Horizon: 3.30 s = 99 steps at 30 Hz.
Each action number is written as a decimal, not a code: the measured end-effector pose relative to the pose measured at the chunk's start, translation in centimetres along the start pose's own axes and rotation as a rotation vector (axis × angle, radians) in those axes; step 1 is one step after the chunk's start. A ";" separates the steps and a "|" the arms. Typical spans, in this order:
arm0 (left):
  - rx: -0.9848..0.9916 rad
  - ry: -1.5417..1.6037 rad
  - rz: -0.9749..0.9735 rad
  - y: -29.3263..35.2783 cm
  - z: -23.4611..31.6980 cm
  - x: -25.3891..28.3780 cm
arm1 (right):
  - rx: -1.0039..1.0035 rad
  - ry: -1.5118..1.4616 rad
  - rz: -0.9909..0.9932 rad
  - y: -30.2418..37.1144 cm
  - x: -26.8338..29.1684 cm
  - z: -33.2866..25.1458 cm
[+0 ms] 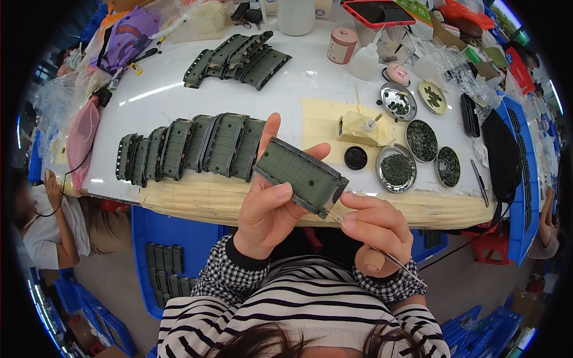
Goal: Assemble small plastic components of toy tank models at a manufacturing workbench.
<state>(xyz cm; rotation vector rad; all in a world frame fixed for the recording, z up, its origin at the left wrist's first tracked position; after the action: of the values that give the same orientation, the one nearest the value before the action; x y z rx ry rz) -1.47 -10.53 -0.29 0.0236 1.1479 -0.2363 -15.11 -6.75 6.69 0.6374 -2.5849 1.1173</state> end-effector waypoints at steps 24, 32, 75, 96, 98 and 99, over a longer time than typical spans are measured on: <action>-0.038 -0.022 -0.019 -0.1 0.1 -0.1 | 0.006 0.027 0.003 -0.2 -0.2 0.1; 0.014 -0.001 0.022 0.0 -0.2 0.2 | 0.017 0.044 -0.029 -0.4 -0.2 0.3; 0.286 0.775 0.128 -0.2 -3.9 -0.2 | -0.002 -0.010 0.117 -0.8 0.7 0.7; 0.198 0.416 0.214 0.4 -2.9 1.4 | 0.032 0.353 -0.012 -2.4 1.0 -1.0; 0.134 0.179 0.300 0.5 -2.1 1.6 | 0.105 0.489 -0.050 -2.7 1.0 -1.8; 0.100 0.142 0.297 0.6 -1.9 1.6 | 0.143 0.554 -0.071 -2.9 0.9 -2.0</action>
<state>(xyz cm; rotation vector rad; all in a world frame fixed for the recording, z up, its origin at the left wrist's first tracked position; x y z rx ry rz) -2.44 -9.91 -2.55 0.3011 1.2560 -0.0272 -14.36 -7.30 10.17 0.3742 -2.0140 1.2515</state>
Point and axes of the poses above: each hand's wrist, its own y-axis away from the middle knuckle, its own x-axis out of the back of the hand, z = x × y, the point moved 9 cm from there along -y, towards the middle knuckle, and after that the axes turned 1 degree about -z, right-handed, at the moved point
